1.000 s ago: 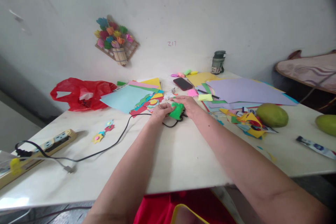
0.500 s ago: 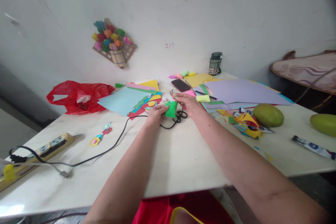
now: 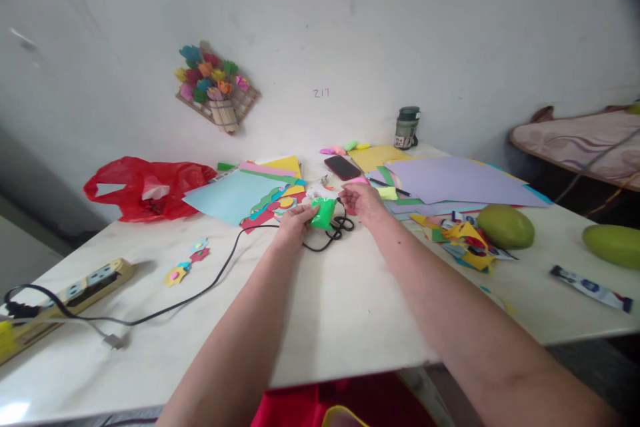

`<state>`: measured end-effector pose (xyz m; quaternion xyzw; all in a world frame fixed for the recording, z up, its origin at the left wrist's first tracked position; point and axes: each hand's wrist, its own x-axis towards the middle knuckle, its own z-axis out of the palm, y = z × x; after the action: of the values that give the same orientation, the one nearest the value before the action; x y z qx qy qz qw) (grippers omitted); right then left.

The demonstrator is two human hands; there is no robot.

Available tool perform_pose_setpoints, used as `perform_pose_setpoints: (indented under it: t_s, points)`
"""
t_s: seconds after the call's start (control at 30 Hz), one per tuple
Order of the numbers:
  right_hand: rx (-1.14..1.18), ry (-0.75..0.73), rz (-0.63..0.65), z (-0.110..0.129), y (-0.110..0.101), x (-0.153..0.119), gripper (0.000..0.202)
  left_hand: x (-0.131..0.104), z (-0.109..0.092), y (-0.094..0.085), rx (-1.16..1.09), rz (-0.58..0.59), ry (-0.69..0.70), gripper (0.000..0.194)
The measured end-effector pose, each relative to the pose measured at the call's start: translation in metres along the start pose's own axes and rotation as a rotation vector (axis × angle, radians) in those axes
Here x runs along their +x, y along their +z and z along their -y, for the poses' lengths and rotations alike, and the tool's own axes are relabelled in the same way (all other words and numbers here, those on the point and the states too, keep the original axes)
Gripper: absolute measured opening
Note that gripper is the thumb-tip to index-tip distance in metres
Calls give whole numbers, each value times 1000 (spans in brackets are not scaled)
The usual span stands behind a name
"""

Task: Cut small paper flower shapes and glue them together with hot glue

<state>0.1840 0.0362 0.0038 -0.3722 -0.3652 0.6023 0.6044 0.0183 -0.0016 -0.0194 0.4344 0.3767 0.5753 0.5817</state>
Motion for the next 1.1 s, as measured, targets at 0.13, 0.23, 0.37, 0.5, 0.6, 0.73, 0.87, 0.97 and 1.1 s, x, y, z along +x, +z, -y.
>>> perform_pose_setpoints:
  t_s: [0.13, 0.23, 0.37, 0.5, 0.6, 0.73, 0.87, 0.97, 1.1]
  points:
    - [6, -9, 42, 0, 2, -3, 4, 1, 1, -1, -11, -5, 16, 27]
    - [14, -11, 62, 1, 3, -5, 4, 1, 0, -1, -20, -25, 27, 26]
    - [15, -3, 95, 2, 4, -7, 5, 0, -3, 1, -53, -57, 13, 27]
    - [28, 19, 103, 4, 6, -10, 10, 0, -4, 2, -83, -87, 10, 27]
    - [36, 28, 93, 5, 5, -10, 14, 0, -4, 2, -89, -90, 10, 26]
    - [42, 3, 105, 2, 3, -7, 10, 1, -4, 1, -90, -98, 27, 26]
    - [18, -2, 115, 0, 1, -5, 9, 2, -3, -1, -110, -115, 43, 27]
    - [17, 10, 146, 0, 0, -5, 7, 3, -2, -3, -122, -110, 46, 28]
    - [0, 14, 155, 1, 0, -7, 6, 4, 0, -5, -118, -102, 66, 29]
